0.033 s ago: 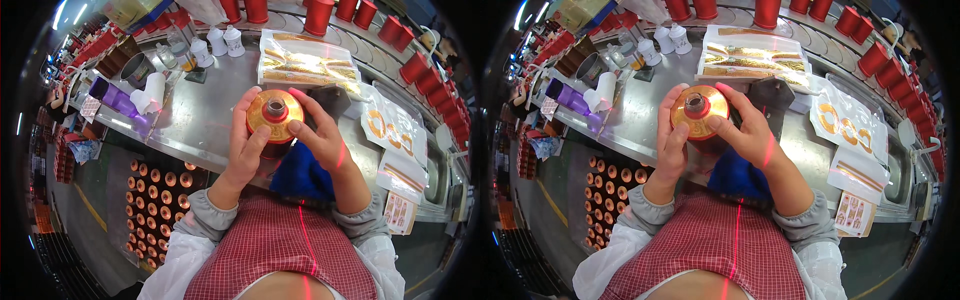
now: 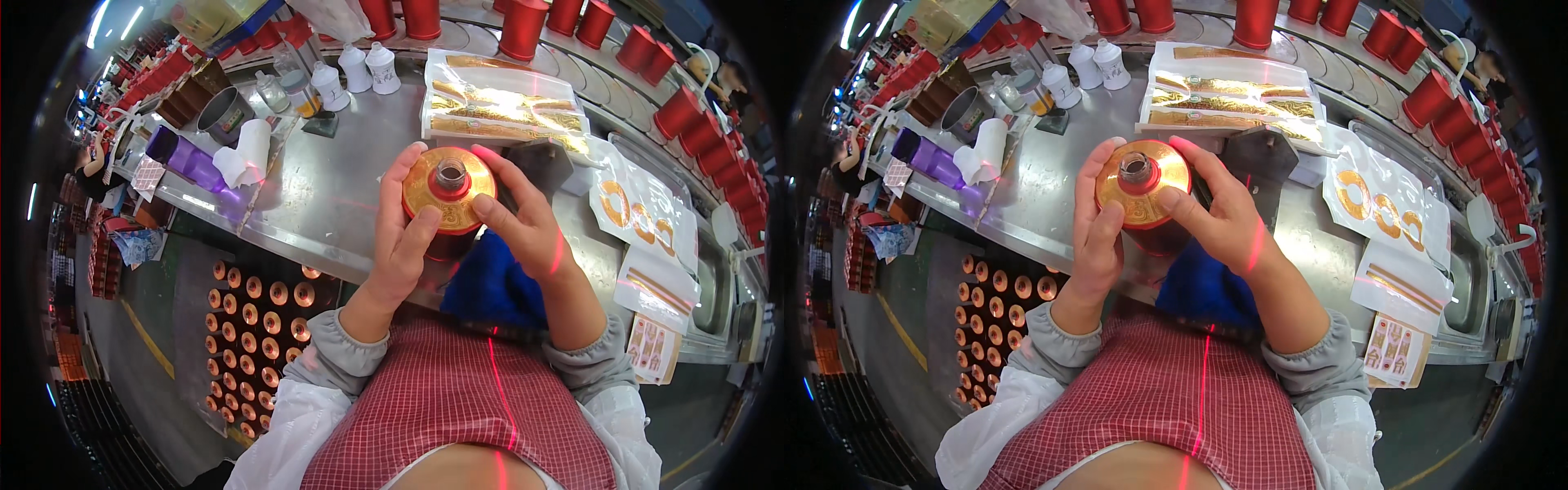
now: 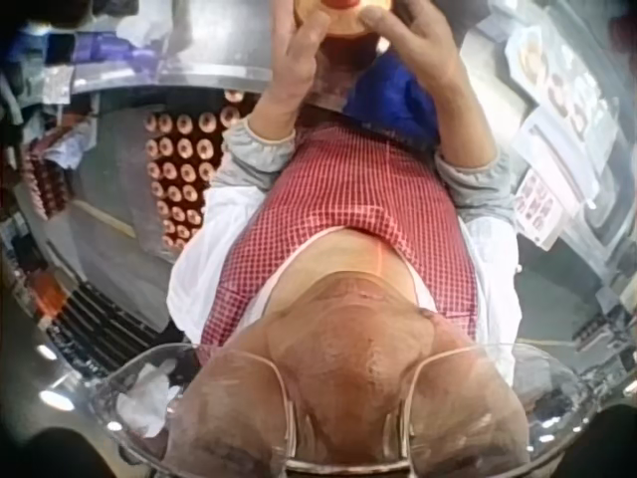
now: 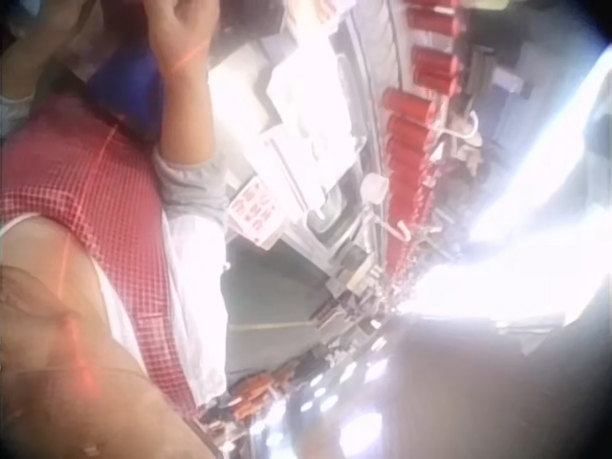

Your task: The person applies gold decorative stickers to red cylindrical containers. They use a green scraper tool to smooth the stickers onto the curved surface and a wooden stick to press down the edges. The person handles multiple containers, applying stickers to the sides and the top lids, then places the finished items on a nearby tray.

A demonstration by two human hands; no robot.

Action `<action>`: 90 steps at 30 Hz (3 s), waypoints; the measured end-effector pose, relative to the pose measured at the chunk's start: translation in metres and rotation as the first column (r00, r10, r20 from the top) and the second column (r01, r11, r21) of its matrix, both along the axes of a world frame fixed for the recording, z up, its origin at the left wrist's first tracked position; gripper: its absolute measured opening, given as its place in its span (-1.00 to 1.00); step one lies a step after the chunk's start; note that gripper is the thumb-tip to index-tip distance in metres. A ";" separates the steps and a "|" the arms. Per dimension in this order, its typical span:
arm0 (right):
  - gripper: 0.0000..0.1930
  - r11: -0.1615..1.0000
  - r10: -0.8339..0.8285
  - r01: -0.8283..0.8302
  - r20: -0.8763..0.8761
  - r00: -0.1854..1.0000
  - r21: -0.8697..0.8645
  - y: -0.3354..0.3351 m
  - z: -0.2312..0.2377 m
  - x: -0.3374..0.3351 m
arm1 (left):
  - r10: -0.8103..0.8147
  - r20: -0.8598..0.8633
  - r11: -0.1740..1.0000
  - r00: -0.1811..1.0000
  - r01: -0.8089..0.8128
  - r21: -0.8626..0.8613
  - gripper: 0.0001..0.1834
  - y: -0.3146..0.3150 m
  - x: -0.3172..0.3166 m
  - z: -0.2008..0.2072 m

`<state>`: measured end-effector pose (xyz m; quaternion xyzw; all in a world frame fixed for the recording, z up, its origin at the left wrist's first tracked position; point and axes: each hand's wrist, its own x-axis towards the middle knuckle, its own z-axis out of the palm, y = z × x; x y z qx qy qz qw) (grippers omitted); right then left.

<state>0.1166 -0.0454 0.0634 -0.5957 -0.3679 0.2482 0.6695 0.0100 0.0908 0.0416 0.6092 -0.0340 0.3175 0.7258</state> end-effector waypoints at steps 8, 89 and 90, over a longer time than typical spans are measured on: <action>-0.32 1.000 0.004 -0.003 -0.032 0.999 0.010 0.006 -0.003 -0.001 | -0.023 -0.021 0.999 0.999 0.023 -0.022 -0.31 -0.001 -0.001 0.001; -0.67 0.978 -0.111 0.152 0.259 0.959 -0.142 -0.028 0.043 0.008 | -0.119 -0.002 0.989 0.993 0.119 0.089 0.31 0.016 0.004 -0.004; -0.63 0.973 -0.181 0.223 0.408 0.895 -0.056 -0.021 0.029 0.013 | -0.044 0.005 0.994 0.999 0.043 0.097 0.25 0.011 0.006 -0.008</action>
